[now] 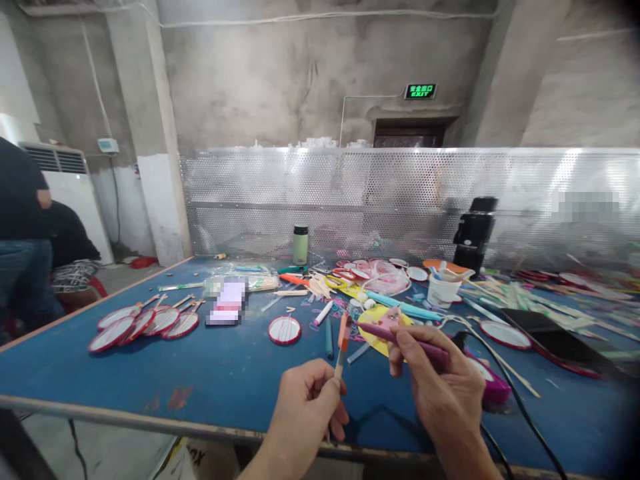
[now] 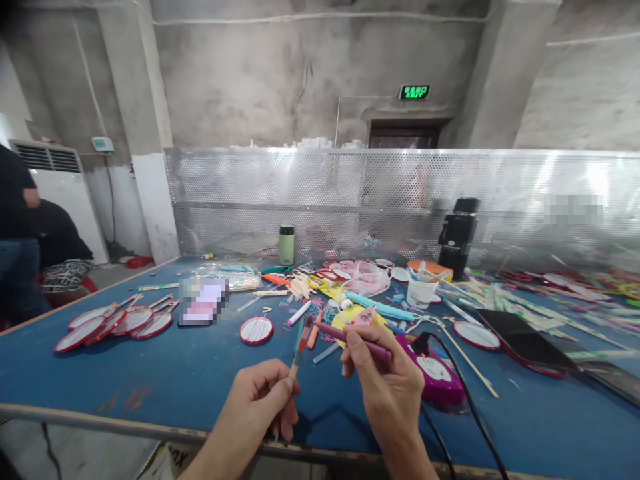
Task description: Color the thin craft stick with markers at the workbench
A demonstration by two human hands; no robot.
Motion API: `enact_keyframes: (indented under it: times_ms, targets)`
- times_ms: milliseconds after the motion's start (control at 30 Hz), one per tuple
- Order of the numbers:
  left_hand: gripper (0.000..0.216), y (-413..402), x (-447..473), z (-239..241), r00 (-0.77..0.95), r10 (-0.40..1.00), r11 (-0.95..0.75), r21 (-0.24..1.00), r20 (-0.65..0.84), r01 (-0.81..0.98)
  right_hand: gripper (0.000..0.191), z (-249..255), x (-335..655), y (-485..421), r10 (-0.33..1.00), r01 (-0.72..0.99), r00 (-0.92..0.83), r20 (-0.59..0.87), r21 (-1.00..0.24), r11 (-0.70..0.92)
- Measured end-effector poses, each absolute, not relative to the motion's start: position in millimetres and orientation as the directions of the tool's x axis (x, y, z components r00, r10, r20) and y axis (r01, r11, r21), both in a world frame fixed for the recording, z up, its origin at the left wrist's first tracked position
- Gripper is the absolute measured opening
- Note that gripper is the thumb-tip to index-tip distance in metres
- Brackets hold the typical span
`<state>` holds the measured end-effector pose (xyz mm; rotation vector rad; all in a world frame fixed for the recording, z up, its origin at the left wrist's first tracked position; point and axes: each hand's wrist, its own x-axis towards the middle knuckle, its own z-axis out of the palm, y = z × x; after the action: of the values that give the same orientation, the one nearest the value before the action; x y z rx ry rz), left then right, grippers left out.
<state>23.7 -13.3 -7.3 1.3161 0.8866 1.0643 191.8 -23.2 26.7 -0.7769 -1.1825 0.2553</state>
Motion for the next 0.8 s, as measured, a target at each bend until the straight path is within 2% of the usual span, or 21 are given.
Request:
enact_keyframes:
  times_ms: [233, 400, 600, 800]
  targets:
    - [0.029, -13.7, 24.0, -6.7, 0.3, 0.951, -0.041, 0.993, 0.072, -0.109, 0.017, 26.7, 191.0, -24.3, 0.59, 0.215, 0.375, 0.715, -0.687, 0.694]
    - [0.028, -14.2, 23.3, -7.2, 0.307, 0.948, -0.052, 0.994, 0.078, -0.093, 0.013, 26.0, 191.8, -21.5, 0.549, 0.21, 0.38, 0.744, -0.648, 0.732]
    - [0.026, -13.2, 22.8, -8.7, 0.307, 0.948, -0.055, 0.994, 0.081, -0.093, 0.016, 25.5, 192.7, -22.5, 0.587, 0.213, 0.351, 0.73, -0.672, 0.709]
    - [0.027, -12.8, 23.4, -7.8, 0.309, 0.948, -0.053, 0.996, 0.075, -0.078, 0.015, 27.7, 191.2, -22.2, 0.564, 0.207, 0.371, 0.738, -0.658, 0.724]
